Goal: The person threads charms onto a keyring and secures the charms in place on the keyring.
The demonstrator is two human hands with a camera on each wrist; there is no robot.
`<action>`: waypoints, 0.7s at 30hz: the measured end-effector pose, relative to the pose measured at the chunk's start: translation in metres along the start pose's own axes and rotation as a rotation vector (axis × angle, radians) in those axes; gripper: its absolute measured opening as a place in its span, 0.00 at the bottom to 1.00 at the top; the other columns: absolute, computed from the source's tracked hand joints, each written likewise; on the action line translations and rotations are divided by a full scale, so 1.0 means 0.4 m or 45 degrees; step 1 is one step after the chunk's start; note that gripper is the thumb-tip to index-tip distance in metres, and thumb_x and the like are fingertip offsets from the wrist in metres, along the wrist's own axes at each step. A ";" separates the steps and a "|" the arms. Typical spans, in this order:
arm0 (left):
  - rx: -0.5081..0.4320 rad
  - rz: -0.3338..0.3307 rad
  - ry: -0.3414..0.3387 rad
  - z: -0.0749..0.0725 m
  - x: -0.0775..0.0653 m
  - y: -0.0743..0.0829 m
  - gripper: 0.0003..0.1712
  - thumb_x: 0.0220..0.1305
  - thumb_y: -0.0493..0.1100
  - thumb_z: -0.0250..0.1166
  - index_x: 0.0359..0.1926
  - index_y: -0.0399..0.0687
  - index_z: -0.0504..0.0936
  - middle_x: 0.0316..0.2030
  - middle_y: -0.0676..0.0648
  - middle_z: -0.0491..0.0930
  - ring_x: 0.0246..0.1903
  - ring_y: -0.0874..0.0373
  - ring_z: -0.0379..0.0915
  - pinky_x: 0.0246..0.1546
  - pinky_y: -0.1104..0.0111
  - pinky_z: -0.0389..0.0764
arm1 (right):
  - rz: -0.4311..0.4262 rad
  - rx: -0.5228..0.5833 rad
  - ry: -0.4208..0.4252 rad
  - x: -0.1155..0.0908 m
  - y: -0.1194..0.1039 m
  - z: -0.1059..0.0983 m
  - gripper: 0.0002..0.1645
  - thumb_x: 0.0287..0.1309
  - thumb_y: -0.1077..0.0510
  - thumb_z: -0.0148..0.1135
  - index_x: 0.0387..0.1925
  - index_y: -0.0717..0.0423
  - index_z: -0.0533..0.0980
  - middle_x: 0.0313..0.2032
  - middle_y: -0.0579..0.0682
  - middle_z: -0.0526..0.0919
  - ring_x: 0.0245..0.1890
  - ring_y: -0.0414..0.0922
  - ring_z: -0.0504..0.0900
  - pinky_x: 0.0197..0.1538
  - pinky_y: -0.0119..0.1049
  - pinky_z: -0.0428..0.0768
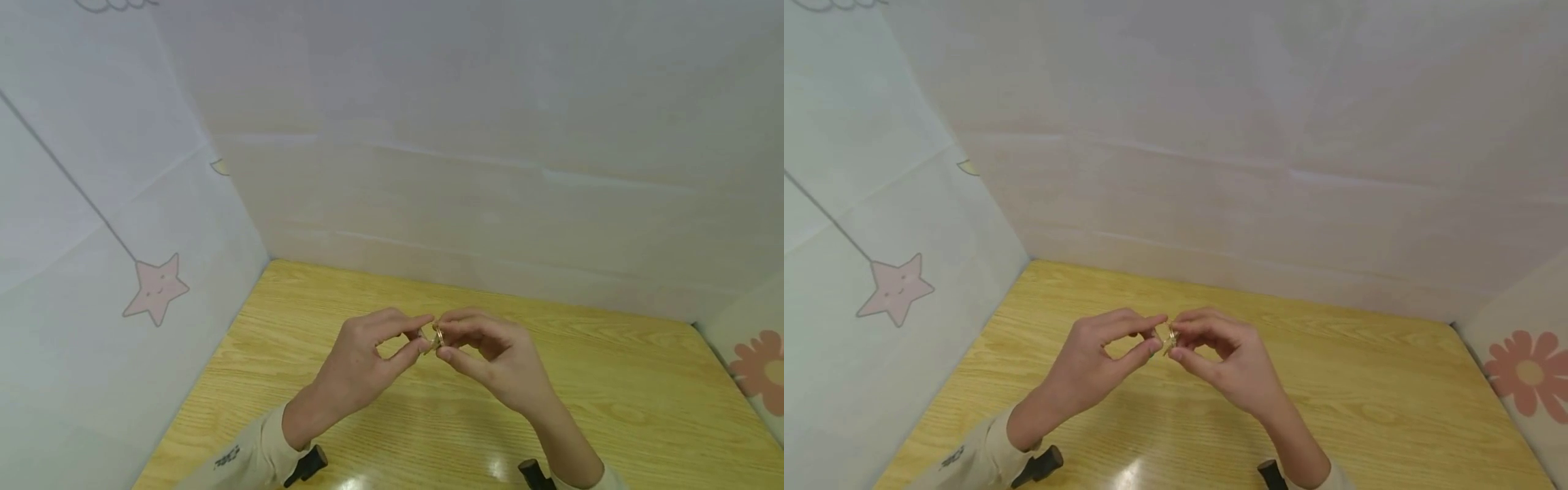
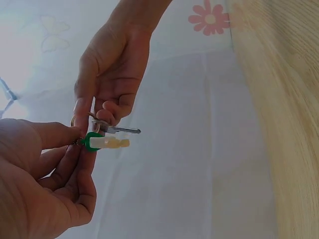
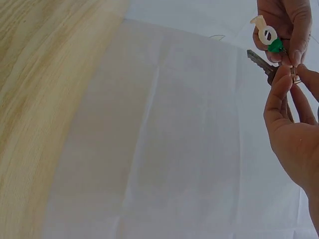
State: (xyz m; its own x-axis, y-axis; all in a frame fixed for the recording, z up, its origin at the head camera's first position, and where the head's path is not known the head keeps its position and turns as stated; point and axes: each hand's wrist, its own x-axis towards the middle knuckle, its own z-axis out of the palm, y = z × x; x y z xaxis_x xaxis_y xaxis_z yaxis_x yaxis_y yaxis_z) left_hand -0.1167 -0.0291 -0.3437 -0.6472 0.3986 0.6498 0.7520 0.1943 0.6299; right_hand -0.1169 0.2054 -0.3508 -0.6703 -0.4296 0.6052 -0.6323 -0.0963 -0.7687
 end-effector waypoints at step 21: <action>-0.081 -0.270 -0.010 -0.011 0.001 0.013 0.15 0.67 0.39 0.70 0.54 0.47 0.88 0.32 0.62 0.82 0.35 0.65 0.79 0.39 0.65 0.81 | -0.194 -0.160 -0.021 0.005 0.018 0.010 0.29 0.46 0.84 0.71 0.53 0.73 0.77 0.48 0.67 0.78 0.38 0.49 0.80 0.42 0.34 0.82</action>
State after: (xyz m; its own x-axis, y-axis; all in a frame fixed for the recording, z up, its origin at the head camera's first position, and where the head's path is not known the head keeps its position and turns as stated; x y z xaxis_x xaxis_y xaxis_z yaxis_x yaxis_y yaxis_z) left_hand -0.1137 -0.0318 -0.3384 -0.7887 0.3618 0.4970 0.5898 0.2174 0.7777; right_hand -0.1211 0.2002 -0.3560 -0.5571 -0.4337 0.7082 -0.7703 -0.0488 -0.6358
